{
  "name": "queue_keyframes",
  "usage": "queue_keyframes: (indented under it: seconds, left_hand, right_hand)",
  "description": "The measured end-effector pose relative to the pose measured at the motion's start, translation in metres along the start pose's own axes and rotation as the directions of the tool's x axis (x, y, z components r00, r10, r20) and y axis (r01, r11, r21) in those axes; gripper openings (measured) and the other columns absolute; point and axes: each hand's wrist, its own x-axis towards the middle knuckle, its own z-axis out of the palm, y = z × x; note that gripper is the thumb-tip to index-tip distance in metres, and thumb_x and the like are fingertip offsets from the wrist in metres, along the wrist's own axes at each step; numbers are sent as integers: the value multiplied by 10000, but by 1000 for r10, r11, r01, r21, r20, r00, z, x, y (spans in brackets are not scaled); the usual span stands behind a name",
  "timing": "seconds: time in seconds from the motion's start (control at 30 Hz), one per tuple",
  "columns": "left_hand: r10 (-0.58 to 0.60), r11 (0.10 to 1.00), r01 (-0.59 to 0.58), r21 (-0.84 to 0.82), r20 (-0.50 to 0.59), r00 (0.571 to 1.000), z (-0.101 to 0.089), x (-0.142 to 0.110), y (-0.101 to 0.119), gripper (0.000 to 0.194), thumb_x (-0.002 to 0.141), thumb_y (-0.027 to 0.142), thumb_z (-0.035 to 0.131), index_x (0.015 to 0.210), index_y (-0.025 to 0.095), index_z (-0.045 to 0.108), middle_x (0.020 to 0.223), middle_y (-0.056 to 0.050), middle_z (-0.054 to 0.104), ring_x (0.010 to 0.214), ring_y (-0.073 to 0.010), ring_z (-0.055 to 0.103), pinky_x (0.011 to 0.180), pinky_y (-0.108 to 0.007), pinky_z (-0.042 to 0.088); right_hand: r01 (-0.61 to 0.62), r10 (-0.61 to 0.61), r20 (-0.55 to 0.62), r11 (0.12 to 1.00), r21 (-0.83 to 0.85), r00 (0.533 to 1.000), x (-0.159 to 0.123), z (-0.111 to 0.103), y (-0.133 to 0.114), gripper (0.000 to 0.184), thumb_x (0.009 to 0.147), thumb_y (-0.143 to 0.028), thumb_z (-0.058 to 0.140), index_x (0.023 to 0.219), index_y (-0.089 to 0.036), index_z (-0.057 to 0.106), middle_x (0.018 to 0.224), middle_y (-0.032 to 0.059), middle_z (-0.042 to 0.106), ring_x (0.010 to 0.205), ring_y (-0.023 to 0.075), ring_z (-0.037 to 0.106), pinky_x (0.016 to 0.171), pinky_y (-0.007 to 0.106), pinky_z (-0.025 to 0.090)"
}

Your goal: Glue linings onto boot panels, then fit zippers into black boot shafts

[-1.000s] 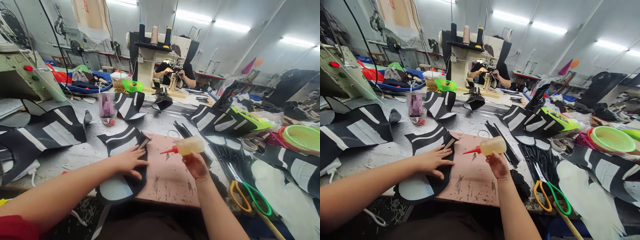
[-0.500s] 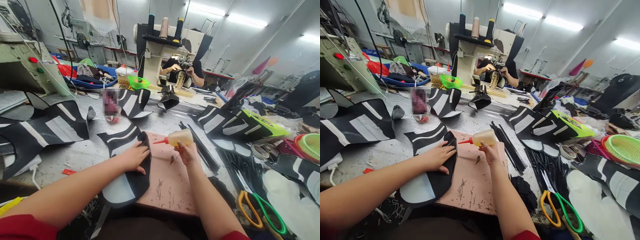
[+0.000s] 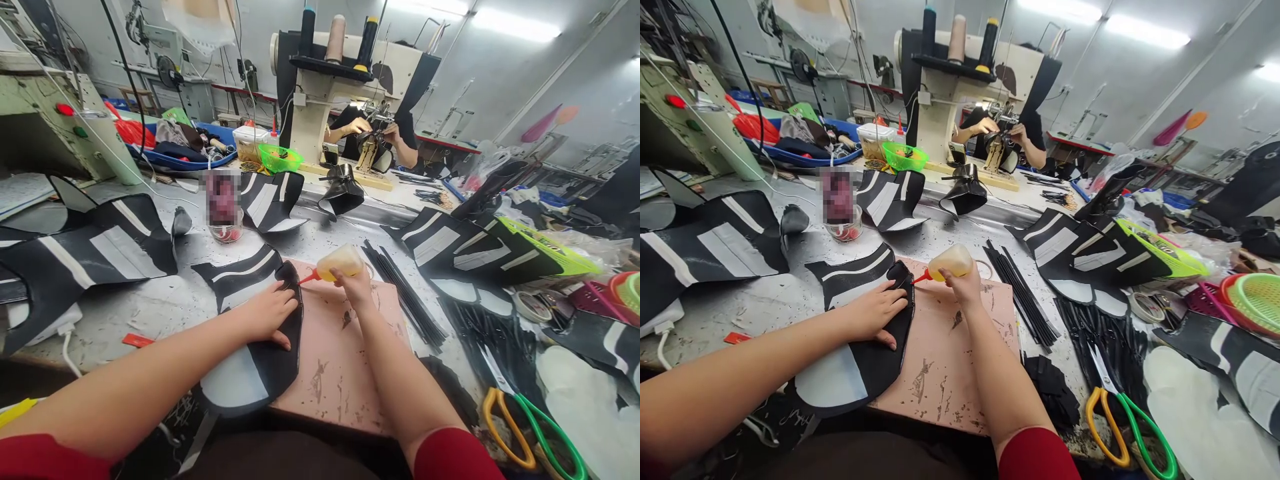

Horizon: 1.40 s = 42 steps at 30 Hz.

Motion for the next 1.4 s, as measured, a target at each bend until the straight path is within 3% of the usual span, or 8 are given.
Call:
queue_keyframes:
  seconds: [0.17,0.47,0.63,0.8,0.97,1.13,1.23,1.4]
  left_hand:
    - [8,1000,-8,-5,-26,1000,3,-1,-1,730,630,725,490,957,76,554,1012,-181,590,988,-274,556,1010,-425,256]
    - [1,1000,-1,-8,-8,1000,-1,-2,1,719,635,717,497,967,82,550,1040,-176,585,1006,-262,549,1025,-416,242]
    - [11,1000,-12,-14,-43,999,0,-1,0,723,591,718,544,947,88,552,1034,-176,597,1003,-272,554,1019,-414,251]
    - [0,1000,-1,-30,-52,999,0,-1,0,714,603,724,524,950,101,554,1049,-178,598,1014,-278,553,1018,-420,246]
    - [8,1000,-9,-28,-33,999,0,-1,0,702,605,720,527,960,115,550,1069,-173,592,1027,-272,547,1027,-412,233]
    - [5,1000,-5,-19,-25,1000,4,0,-1,683,615,702,538,961,113,543,1065,-171,594,1044,-275,539,1033,-412,224]
    - [-1,999,1,-34,-17,1000,3,-1,-1,670,627,693,533,965,115,543,1091,-173,583,1059,-273,531,1037,-415,217]
    - [4,998,-2,-67,16,1000,-1,-2,2,895,434,753,604,1025,84,537,1147,-210,549,1104,-308,496,1057,-430,171]
  right_hand:
    - [9,-10,-30,1000,-28,999,1,-3,3,601,450,-400,773,921,-194,460,884,39,583,806,218,576,540,305,505]
    - [11,-10,11,999,-39,1000,-1,-6,-4,586,457,-395,767,920,-204,463,877,33,567,799,216,566,562,321,500]
    - [-68,63,172,997,23,983,-11,-16,-8,561,487,-410,750,922,-183,478,784,22,570,685,191,567,472,275,460]
    - [-38,32,100,998,60,994,-22,-21,-7,549,482,-411,760,911,-190,497,811,19,575,726,193,570,507,282,479]
    - [-91,82,185,995,40,979,-35,-29,-2,443,522,-437,739,813,-167,541,710,14,577,619,164,554,471,266,455]
    - [-100,96,78,994,47,992,-45,-34,2,526,506,-431,759,905,-160,550,810,37,594,714,189,579,510,284,492]
    - [-142,132,155,989,50,979,-54,-37,6,504,526,-413,760,910,-160,551,769,29,596,671,189,583,466,276,489]
    - [-107,96,113,990,94,989,-65,-40,12,534,538,-395,761,970,-167,544,820,39,611,711,196,599,488,266,501]
